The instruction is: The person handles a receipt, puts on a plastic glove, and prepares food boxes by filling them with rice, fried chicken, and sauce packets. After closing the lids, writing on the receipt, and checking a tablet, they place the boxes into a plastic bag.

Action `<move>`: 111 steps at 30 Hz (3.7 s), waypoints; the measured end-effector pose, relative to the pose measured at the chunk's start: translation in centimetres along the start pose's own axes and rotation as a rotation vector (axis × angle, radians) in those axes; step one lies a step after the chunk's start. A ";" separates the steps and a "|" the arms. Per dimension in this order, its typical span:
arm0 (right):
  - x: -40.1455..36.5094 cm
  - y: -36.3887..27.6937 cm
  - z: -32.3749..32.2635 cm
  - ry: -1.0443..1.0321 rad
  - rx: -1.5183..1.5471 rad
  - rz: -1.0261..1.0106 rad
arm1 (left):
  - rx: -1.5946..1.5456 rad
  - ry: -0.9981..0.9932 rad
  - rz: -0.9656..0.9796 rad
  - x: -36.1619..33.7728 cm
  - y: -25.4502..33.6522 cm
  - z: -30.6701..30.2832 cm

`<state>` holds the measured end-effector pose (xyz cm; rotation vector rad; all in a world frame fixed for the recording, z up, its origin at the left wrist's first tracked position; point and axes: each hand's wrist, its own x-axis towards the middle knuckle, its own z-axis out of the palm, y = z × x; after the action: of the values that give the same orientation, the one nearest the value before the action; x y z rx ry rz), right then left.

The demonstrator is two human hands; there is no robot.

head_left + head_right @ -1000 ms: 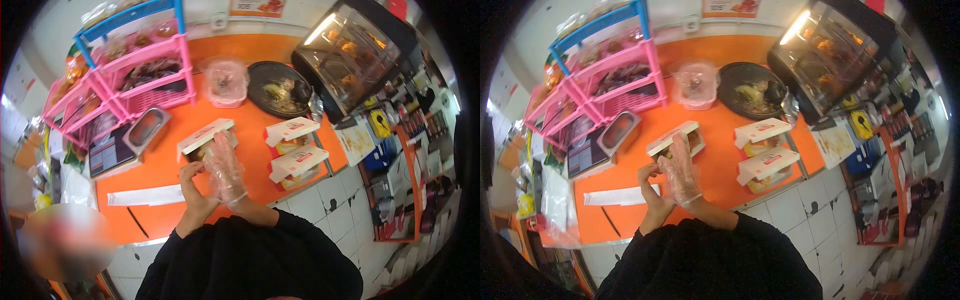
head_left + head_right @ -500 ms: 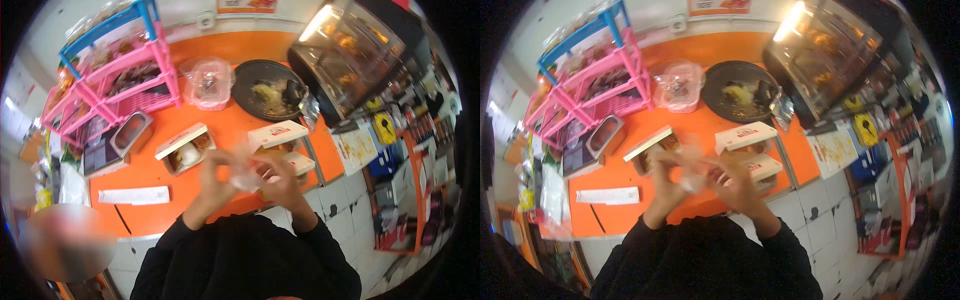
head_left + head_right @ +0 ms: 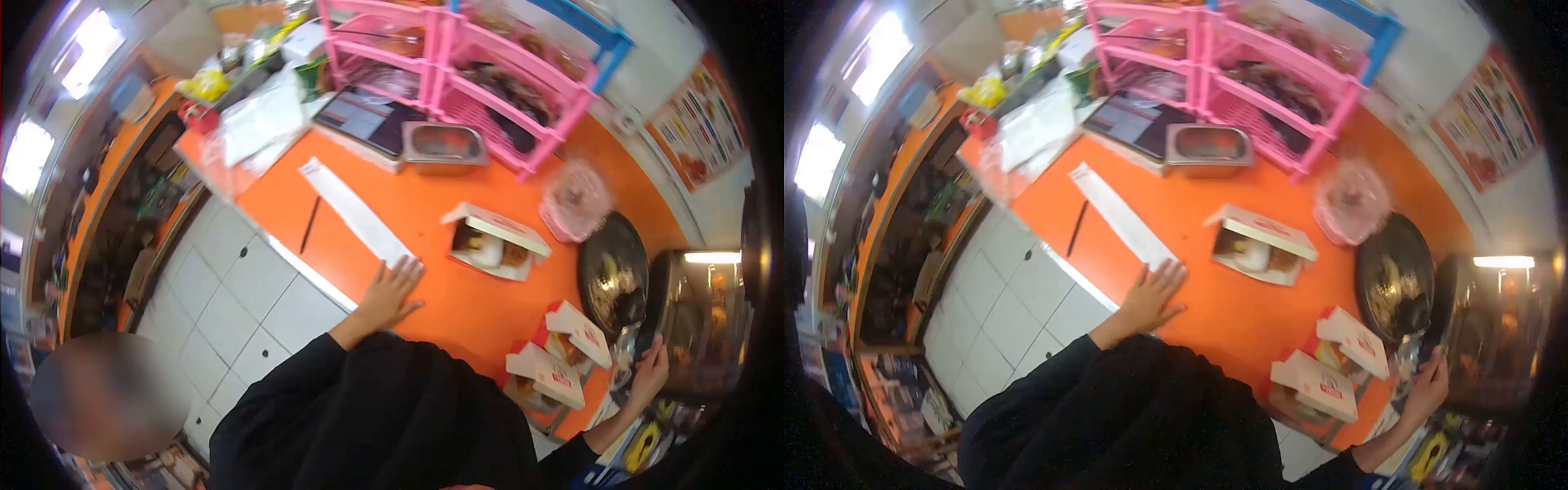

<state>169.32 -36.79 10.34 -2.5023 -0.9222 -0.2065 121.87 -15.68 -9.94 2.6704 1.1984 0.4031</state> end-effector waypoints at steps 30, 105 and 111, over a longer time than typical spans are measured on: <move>-12.6 -52.6 33.7 -1.200 1.506 -0.365 | -0.268 0.241 -0.327 -0.5 -14.7 -4.5; -15.9 -44.1 39.2 -0.710 1.237 -0.188 | -0.183 0.129 -0.333 0.2 -14.0 -4.9; -15.9 -43.8 39.6 -0.608 1.172 -0.317 | -0.208 0.123 -0.337 0.3 -13.8 -5.3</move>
<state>128.14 1.98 -13.00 -1.3036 -1.1757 0.8116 110.71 -6.11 -8.72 2.2437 1.5171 0.6040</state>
